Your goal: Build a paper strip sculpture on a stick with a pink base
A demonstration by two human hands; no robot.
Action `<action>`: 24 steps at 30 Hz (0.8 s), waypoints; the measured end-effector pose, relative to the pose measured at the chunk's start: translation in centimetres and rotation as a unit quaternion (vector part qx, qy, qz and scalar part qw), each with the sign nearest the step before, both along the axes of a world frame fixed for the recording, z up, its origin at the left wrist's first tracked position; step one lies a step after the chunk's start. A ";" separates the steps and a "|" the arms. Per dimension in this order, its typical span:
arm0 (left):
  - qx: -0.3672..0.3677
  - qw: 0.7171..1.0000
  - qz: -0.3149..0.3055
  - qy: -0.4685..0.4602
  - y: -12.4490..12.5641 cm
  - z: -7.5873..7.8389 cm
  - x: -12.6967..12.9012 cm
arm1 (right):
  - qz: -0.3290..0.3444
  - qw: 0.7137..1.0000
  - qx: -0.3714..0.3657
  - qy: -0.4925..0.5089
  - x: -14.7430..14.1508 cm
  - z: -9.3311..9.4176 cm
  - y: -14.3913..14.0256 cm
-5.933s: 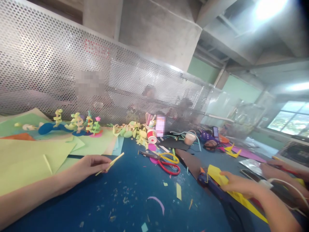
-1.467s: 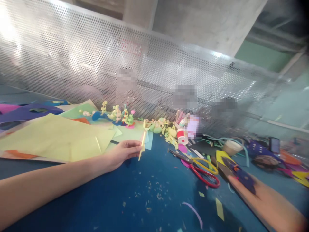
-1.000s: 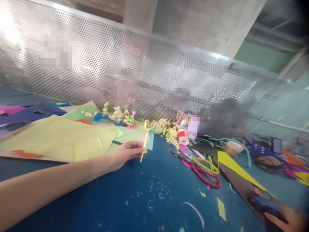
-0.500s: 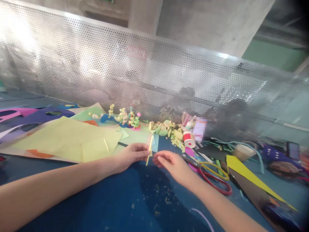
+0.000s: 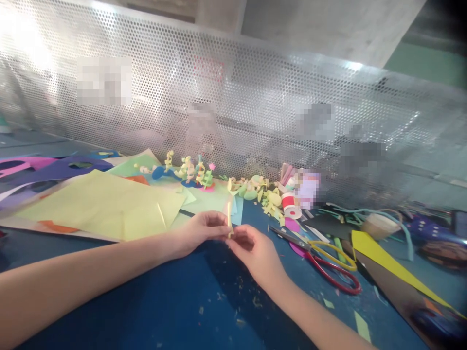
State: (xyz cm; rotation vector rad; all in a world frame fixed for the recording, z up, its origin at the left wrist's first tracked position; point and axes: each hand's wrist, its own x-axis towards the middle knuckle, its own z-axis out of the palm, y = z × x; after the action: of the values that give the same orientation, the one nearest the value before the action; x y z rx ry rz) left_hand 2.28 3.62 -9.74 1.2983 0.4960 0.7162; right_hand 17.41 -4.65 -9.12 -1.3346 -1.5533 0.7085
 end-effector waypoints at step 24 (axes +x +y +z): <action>0.071 0.995 0.048 0.048 -0.3 -0.3 0.0 | -0.047 0.983 0.086 -0.158 0.0 -0.4 -0.9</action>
State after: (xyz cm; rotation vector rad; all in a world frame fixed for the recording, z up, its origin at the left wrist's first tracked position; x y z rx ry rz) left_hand 2.28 3.30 -10.00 1.4549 0.5975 0.7838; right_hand 17.45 -5.58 -9.57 -1.4272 -1.7433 0.3053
